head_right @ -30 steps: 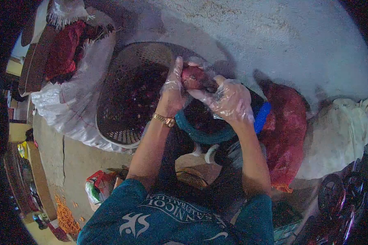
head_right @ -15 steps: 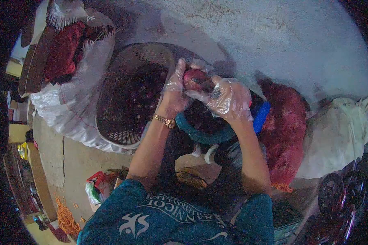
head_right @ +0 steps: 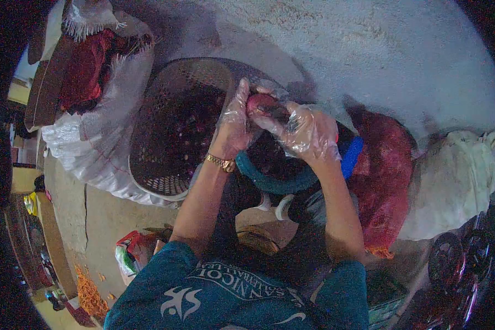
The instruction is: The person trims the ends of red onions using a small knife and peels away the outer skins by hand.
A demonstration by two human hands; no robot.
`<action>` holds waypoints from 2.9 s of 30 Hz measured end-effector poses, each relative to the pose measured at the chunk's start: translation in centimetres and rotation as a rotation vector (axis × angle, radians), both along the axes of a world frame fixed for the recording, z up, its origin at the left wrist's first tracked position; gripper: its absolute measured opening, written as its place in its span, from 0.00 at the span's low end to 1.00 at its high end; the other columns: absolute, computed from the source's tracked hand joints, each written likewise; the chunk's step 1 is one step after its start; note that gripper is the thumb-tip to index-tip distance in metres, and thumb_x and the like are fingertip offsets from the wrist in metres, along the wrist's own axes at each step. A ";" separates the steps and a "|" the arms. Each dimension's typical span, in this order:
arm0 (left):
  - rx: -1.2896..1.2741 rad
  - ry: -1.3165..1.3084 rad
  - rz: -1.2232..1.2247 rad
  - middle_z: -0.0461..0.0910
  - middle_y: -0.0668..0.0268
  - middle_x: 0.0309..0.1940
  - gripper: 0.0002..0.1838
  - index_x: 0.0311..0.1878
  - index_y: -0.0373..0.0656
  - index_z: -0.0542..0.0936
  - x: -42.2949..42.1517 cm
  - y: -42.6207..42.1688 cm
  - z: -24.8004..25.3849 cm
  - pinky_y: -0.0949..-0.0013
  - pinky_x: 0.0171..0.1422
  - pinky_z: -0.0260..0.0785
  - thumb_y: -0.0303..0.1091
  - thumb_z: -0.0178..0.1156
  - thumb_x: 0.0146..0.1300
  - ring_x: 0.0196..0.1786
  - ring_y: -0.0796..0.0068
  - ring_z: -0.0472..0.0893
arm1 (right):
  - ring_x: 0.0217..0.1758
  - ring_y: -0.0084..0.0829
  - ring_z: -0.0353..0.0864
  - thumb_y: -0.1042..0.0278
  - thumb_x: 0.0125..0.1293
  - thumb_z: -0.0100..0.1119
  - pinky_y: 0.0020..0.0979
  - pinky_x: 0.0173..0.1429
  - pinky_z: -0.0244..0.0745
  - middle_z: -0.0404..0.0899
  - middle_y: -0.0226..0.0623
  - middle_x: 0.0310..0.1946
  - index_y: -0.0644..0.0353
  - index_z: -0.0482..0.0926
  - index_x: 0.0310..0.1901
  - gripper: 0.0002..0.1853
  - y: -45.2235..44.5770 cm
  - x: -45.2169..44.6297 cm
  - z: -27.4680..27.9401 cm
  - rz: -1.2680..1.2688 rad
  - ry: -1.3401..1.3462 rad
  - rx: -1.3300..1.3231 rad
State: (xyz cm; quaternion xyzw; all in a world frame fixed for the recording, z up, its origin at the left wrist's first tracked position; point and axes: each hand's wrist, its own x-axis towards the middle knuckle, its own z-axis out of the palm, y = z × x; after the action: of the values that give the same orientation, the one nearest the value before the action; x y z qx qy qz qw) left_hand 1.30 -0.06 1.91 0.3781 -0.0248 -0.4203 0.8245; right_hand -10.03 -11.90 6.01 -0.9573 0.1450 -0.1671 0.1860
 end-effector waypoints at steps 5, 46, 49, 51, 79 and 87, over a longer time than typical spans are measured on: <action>0.051 -0.074 -0.027 0.81 0.66 0.30 0.25 0.38 0.44 0.78 0.0 0.3 -0.1 0.73 0.30 0.69 0.57 0.45 0.69 0.25 0.79 0.75 | 0.36 0.50 0.81 0.32 0.56 0.55 0.45 0.42 0.74 0.80 0.50 0.28 0.61 0.82 0.36 0.32 0.1 0.1 0.6 -0.003 0.065 0.010; -0.143 0.489 0.265 0.74 0.52 0.51 0.24 0.57 0.38 0.68 2.6 1.2 -1.9 0.48 0.61 0.67 0.49 0.42 0.72 0.55 0.54 0.73 | 0.28 0.48 0.78 0.33 0.53 0.59 0.43 0.37 0.72 0.79 0.47 0.23 0.60 0.81 0.25 0.30 -1.4 -0.9 1.4 0.172 0.398 0.034; -0.297 0.624 0.205 0.73 0.49 0.51 0.26 0.58 0.35 0.66 3.1 0.9 -2.9 0.46 0.64 0.63 0.50 0.40 0.72 0.57 0.51 0.72 | 0.30 0.49 0.78 0.35 0.57 0.57 0.44 0.39 0.73 0.79 0.49 0.24 0.62 0.81 0.26 0.30 -2.7 -1.0 -1.2 0.180 0.126 -0.073; -0.304 0.567 0.194 0.72 0.46 0.53 0.26 0.58 0.32 0.66 2.2 0.8 -1.9 0.44 0.67 0.60 0.49 0.38 0.72 0.60 0.47 0.69 | 0.32 0.48 0.79 0.40 0.58 0.58 0.44 0.40 0.73 0.79 0.51 0.26 0.63 0.80 0.29 0.27 -4.8 -2.1 -5.7 0.242 0.022 -0.330; -0.681 0.359 0.040 0.78 0.53 0.40 0.20 0.49 0.34 0.68 4.3 0.8 -8.5 0.47 0.62 0.64 0.44 0.37 0.73 0.46 0.56 0.76 | 0.29 0.23 0.74 0.41 0.57 0.62 0.28 0.36 0.68 0.75 0.32 0.24 0.62 0.79 0.37 0.26 -2.6 0.0 -5.2 0.063 0.261 0.880; -0.328 0.531 0.374 0.73 0.51 0.53 0.19 0.54 0.35 0.66 3.0 1.4 -3.3 0.41 0.68 0.56 0.40 0.36 0.73 0.60 0.50 0.71 | 0.40 0.50 0.78 0.42 0.62 0.52 0.43 0.47 0.70 0.78 0.51 0.30 0.67 0.78 0.35 0.28 -3.2 -1.3 -4.9 0.035 0.260 0.297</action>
State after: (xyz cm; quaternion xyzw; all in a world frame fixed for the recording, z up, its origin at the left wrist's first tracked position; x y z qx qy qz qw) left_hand 4.26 1.33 -1.39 0.1165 0.1925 -0.3361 0.9145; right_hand -11.37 -15.09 1.13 -0.9353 0.1743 -0.0156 0.3075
